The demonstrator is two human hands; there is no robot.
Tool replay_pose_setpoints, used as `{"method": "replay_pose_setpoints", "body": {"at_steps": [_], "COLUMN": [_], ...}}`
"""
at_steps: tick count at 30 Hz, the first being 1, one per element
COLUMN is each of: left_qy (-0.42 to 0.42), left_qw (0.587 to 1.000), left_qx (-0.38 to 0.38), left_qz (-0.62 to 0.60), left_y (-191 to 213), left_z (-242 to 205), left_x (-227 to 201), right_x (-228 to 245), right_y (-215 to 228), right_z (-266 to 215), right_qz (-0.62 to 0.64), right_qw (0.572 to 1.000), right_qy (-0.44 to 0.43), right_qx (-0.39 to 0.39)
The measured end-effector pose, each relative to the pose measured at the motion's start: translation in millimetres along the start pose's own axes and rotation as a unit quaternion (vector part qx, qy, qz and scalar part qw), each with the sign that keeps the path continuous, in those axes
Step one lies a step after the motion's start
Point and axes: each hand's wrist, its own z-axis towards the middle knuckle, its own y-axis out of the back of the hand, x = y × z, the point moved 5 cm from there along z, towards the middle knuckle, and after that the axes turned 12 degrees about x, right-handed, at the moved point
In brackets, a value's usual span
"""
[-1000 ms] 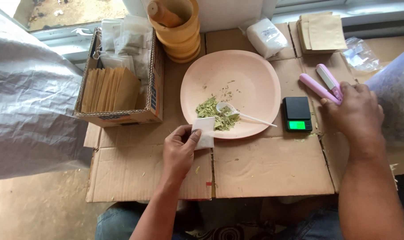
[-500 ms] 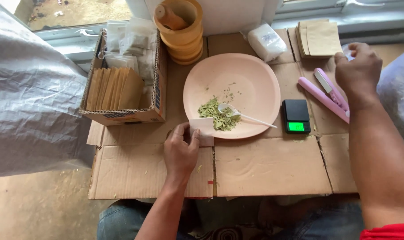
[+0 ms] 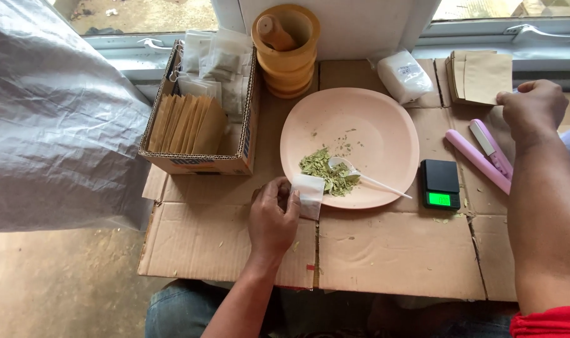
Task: The person fills small paper bags with dried tea leaves from a plate, weighs each bag on a digital scale, and seals them using a handheld heat sealer.
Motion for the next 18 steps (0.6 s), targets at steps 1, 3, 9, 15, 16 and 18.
{"method": "replay_pose_setpoints", "body": {"at_steps": [1,3,9,15,16,18], "left_qy": [-0.002,0.011,0.002,0.005,0.004,0.003], "left_qw": [1.0,1.0,1.0,0.999,0.999,0.998], "left_qx": [0.001,0.001,-0.007,-0.005,-0.004,-0.019], "left_qz": [0.0,-0.004,-0.019,-0.037,-0.037,-0.064], "left_y": [0.0,0.6,0.7,3.0,2.4,4.2], "left_z": [-1.5,-0.6,-0.7,-2.5,-3.2,-3.8], "left_x": [-0.1,0.5,1.7,-0.5,0.3,2.2], "right_x": [-1.2,1.0,39.8,55.5,57.5,68.6], "right_y": [0.8,6.7,36.5,54.1,56.8,62.3], "right_z": [-3.0,-6.0,-46.5,-49.0,-53.3,-60.7], "right_qz": [0.001,0.029,0.205,0.244,0.245,0.255], "right_qw": [1.0,0.999,0.978,0.967,0.967,0.962], "right_qy": [-0.001,0.013,-0.042,0.066,0.064,0.101], "right_qx": [-0.001,-0.026,0.003,-0.023,-0.023,-0.016]}}
